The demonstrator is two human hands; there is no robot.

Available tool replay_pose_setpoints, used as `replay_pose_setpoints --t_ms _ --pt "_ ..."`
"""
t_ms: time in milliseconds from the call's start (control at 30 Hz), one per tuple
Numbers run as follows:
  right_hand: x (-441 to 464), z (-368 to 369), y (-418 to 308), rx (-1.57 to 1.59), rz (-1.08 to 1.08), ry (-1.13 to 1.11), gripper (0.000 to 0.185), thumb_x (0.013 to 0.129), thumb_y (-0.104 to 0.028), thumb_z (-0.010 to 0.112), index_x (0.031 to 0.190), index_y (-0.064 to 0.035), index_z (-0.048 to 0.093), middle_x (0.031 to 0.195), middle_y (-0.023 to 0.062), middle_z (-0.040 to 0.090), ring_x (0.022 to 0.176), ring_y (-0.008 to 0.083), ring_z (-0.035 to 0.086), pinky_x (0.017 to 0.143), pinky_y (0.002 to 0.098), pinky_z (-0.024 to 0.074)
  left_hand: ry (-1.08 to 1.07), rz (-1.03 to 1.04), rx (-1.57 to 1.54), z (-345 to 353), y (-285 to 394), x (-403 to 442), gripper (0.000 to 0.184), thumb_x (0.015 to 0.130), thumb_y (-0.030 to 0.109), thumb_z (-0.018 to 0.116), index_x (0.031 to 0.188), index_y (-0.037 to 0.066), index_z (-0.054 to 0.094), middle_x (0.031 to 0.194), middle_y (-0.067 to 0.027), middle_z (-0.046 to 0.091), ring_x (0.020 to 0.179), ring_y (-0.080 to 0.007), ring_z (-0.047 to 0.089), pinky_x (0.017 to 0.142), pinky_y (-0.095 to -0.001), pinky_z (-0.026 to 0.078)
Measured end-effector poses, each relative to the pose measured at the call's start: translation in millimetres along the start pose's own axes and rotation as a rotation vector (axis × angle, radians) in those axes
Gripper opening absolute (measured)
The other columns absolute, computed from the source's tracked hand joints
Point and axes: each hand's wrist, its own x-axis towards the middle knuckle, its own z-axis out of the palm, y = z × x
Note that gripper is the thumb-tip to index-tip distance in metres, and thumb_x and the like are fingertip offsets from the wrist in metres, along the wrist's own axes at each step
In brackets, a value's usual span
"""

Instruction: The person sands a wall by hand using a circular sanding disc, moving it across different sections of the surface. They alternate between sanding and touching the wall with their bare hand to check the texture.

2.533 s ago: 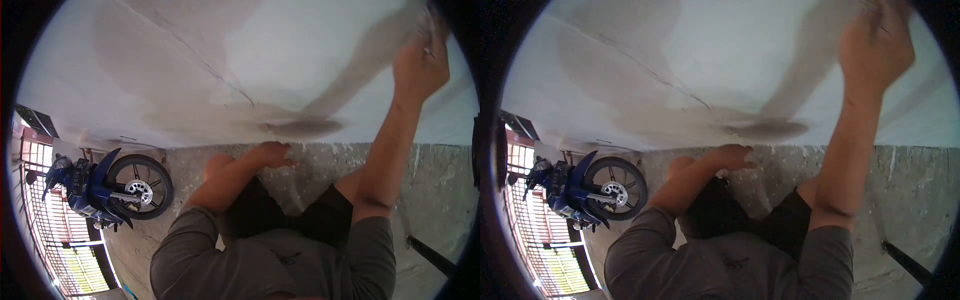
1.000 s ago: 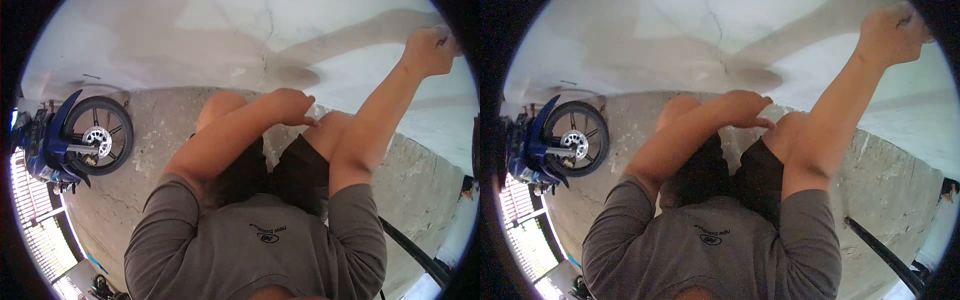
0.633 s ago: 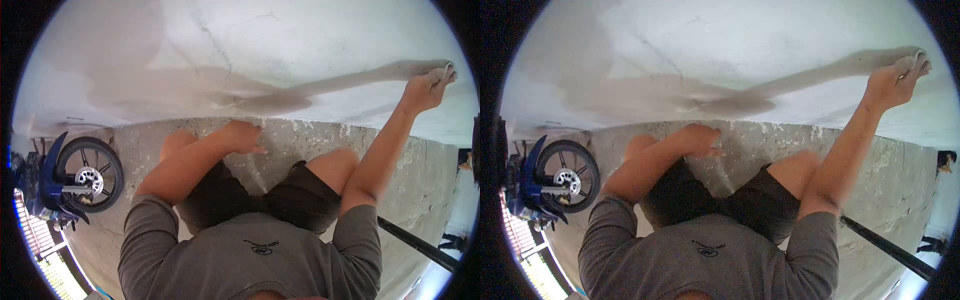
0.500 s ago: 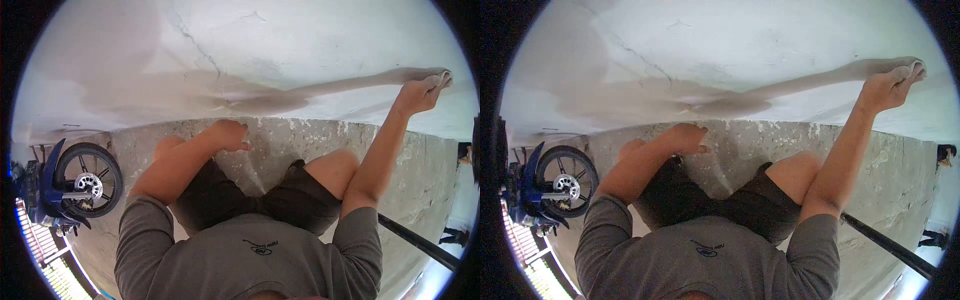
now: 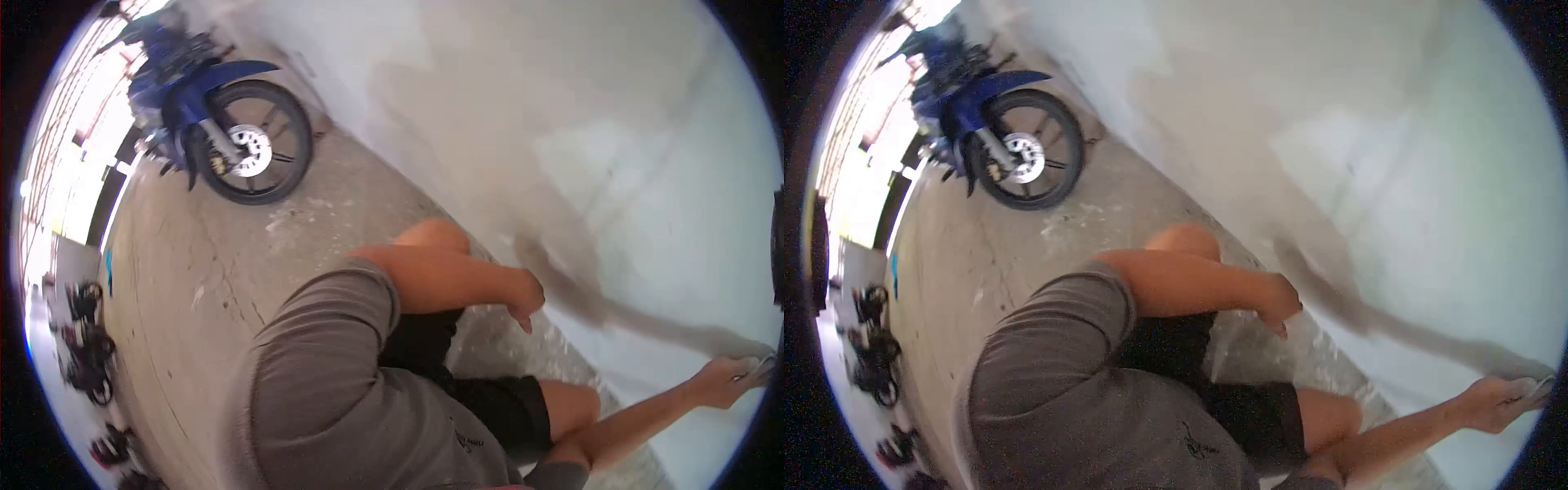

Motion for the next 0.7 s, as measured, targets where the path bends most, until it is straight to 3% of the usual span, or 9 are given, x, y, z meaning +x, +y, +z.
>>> replay_pose_setpoints --t_ms 133,200,300,400,467,500,600,667,700 --pt "-8 -9 -89 0.168 -0.233 -0.023 0.038 0.101 -0.018 0.043 0.134 -0.0064 0.059 0.144 0.0136 0.052 0.134 0.0305 0.048 0.107 0.0392 0.0450 0.033 -0.047 0.072 5 -5 -8 0.066 0.084 0.062 0.064 0.101 -0.001 0.071 0.100 -0.0188 0.071 0.096 -0.0404 0.067 0.082 -0.0499 0.052" --pt "-7 -6 -108 0.322 -0.349 -0.024 0.040 0.101 -0.015 0.039 0.134 -0.0056 0.059 0.148 0.0133 0.048 0.140 0.0312 0.041 0.112 0.0404 0.0403 0.053 -0.044 0.055 2 -3 -10 0.067 0.084 0.062 0.063 0.102 -0.001 0.071 0.100 -0.0191 0.071 0.096 -0.0401 0.067 0.082 -0.0505 0.052" --pt "-5 7 -36 0.255 -0.106 -0.047 0.044 0.103 -0.023 0.044 0.144 -0.0102 0.050 0.149 0.0133 0.048 0.139 0.0324 0.043 0.111 0.0372 0.0417 0.081 -0.007 0.036 1 7 -17 0.067 0.084 0.063 0.063 0.102 -0.001 0.072 0.101 -0.0194 0.071 0.097 -0.0397 0.067 0.083 -0.0511 0.051" --pt "0 2 -51 0.282 0.148 -0.138 0.047 0.100 -0.017 0.045 0.147 -0.0099 0.045 0.151 0.0139 0.045 0.140 0.0328 0.042 0.111 0.0390 0.0409 0.136 0.018 0.030 -8 17 -30 0.067 0.084 0.063 0.062 0.102 -0.001 0.072 0.101 -0.0196 0.071 0.098 -0.0396 0.067 0.083 -0.0510 0.051" --pt "-15 -6 -94 0.181 -0.336 0.014 0.046 0.103 -0.016 0.041 0.148 -0.0083 0.044 0.150 0.0146 0.045 0.139 0.0313 0.043 0.109 0.0391 0.0433 0.218 0.054 0.045 -22 24 -32 0.067 0.084 0.063 0.062 0.102 0.000 0.073 0.102 -0.0196 0.071 0.098 -0.0396 0.067 0.084 -0.0509 0.051" --pt "-15 -18 -113 0.146 -0.488 -0.108 0.044 0.104 -0.014 0.038 0.147 -0.0060 0.044 0.149 0.0169 0.046 0.138 0.0327 0.044 0.110 0.0405 0.0420 0.251 0.068 0.053 -28 28 -31 0.067 0.084 0.063 0.062 0.102 0.000 0.073 0.102 -0.0196 0.071 0.099 -0.0396 0.067 0.084 -0.0509 0.051" --pt "-3 -4 -75 0.305 -0.385 -0.131 0.045 0.104 -0.017 0.040 0.147 -0.0054 0.043 0.150 0.0176 0.045 0.139 0.0356 0.042 0.115 0.0433 0.0361 0.317 0.108 0.063 -38 33 -27 0.067 0.084 0.063 0.062 0.102 0.000 0.073 0.103 -0.0196 0.071 0.099 -0.0397 0.067 0.084 -0.0508 0.051" --pt "10 -8 -67 0.417 -0.124 -0.124 0.069 0.104 -0.047 0.038 0.149 0.0055 0.032 0.156 0.0237 0.031 0.145 0.0468 0.023 0.118 0.0585 0.0177 0.335 0.124 0.056 -39 33 -23 0.067 0.084 0.063 0.062 0.102 0.000 0.073 0.103 -0.0197 0.071 0.100 -0.0397 0.066 0.085 -0.0507 0.051" --pt "18 -23 -99 0.397 -0.007 -0.132 0.066 0.106 -0.045 0.033 0.147 0.0066 0.036 0.156 0.0248 0.029 0.145 0.0465 0.022 0.118 0.0586 0.0182 0.340 0.127 0.050 -40 34 -21 0.067 0.084 0.064 0.062 0.102 0.000 0.073 0.103 -0.0197 0.071 0.100 -0.0397 0.066 0.085 -0.0507 0.051"
